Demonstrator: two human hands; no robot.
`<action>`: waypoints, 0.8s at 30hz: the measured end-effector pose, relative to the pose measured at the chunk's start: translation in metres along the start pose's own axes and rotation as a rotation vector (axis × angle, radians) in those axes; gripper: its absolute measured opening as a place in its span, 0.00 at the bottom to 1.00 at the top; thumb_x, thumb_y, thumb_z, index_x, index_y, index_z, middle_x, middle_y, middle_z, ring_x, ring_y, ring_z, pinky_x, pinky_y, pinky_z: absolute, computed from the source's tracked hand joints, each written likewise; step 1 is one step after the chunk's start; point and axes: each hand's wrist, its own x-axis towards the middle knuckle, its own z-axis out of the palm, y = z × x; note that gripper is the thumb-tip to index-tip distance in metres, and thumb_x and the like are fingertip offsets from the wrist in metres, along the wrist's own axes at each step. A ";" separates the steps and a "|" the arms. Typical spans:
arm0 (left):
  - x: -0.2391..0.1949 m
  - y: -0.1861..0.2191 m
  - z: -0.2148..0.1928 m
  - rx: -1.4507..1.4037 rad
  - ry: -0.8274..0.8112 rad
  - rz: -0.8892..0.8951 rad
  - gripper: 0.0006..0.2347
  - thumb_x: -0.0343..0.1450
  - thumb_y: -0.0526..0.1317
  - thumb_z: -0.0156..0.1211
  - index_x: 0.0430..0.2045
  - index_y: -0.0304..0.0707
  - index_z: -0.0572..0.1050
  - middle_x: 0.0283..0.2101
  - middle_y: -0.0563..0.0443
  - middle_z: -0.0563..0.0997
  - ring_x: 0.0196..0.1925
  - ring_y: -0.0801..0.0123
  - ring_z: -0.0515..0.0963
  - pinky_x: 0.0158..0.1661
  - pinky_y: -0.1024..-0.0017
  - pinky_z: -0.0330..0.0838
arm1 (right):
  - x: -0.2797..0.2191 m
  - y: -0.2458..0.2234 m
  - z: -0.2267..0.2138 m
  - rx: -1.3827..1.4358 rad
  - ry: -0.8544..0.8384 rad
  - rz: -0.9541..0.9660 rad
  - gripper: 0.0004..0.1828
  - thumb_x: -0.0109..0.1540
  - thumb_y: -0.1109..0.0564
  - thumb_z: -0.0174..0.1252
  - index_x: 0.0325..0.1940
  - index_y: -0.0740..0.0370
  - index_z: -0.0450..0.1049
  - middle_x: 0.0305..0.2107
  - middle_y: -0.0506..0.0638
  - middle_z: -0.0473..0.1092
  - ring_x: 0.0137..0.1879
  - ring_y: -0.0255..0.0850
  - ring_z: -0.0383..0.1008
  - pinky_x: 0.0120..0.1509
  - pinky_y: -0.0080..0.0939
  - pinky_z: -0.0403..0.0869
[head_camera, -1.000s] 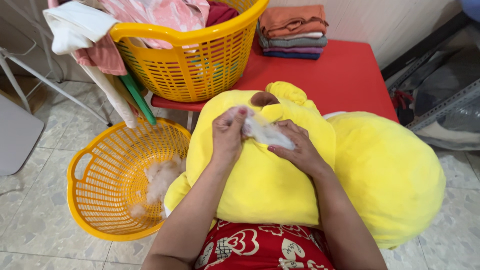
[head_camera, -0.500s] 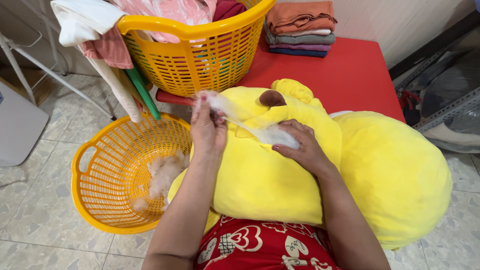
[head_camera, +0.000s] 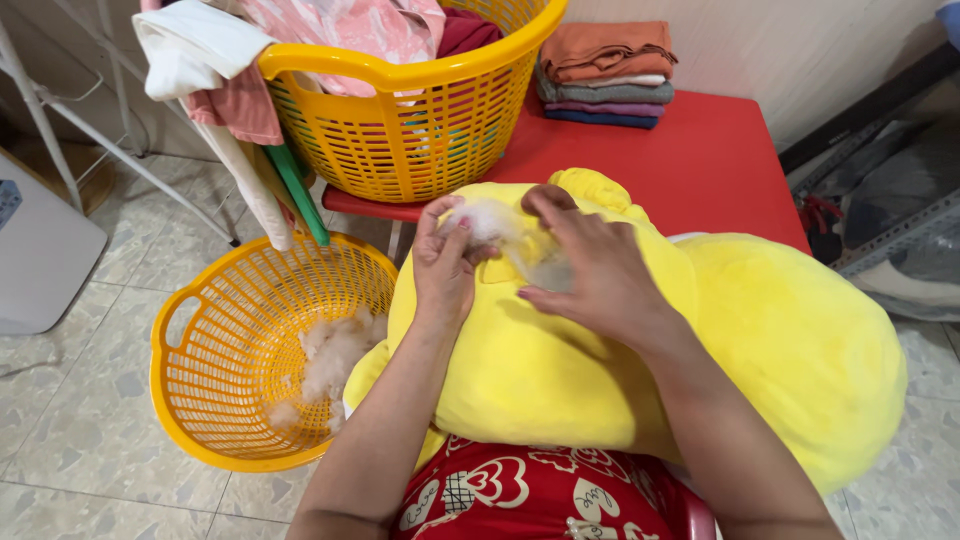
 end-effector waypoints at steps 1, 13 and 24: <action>-0.001 -0.001 0.001 -0.006 -0.013 0.014 0.13 0.75 0.30 0.54 0.53 0.40 0.66 0.43 0.46 0.82 0.39 0.66 0.84 0.35 0.71 0.81 | 0.007 0.001 0.006 -0.073 -0.043 0.026 0.45 0.50 0.45 0.73 0.66 0.60 0.63 0.55 0.54 0.67 0.59 0.52 0.69 0.61 0.55 0.60; -0.020 0.003 0.026 0.935 -0.252 0.393 0.15 0.71 0.28 0.64 0.53 0.33 0.79 0.57 0.45 0.72 0.58 0.60 0.78 0.55 0.69 0.79 | 0.010 0.075 0.087 0.756 0.342 0.137 0.06 0.65 0.61 0.63 0.45 0.66 0.79 0.32 0.44 0.75 0.38 0.26 0.71 0.42 0.28 0.71; -0.029 0.005 0.042 1.059 -0.261 0.358 0.09 0.69 0.27 0.64 0.42 0.30 0.82 0.41 0.47 0.82 0.40 0.66 0.84 0.40 0.74 0.78 | -0.002 0.061 0.075 0.935 0.324 -0.130 0.18 0.62 0.67 0.57 0.57 0.71 0.73 0.46 0.49 0.74 0.54 0.34 0.73 0.64 0.35 0.72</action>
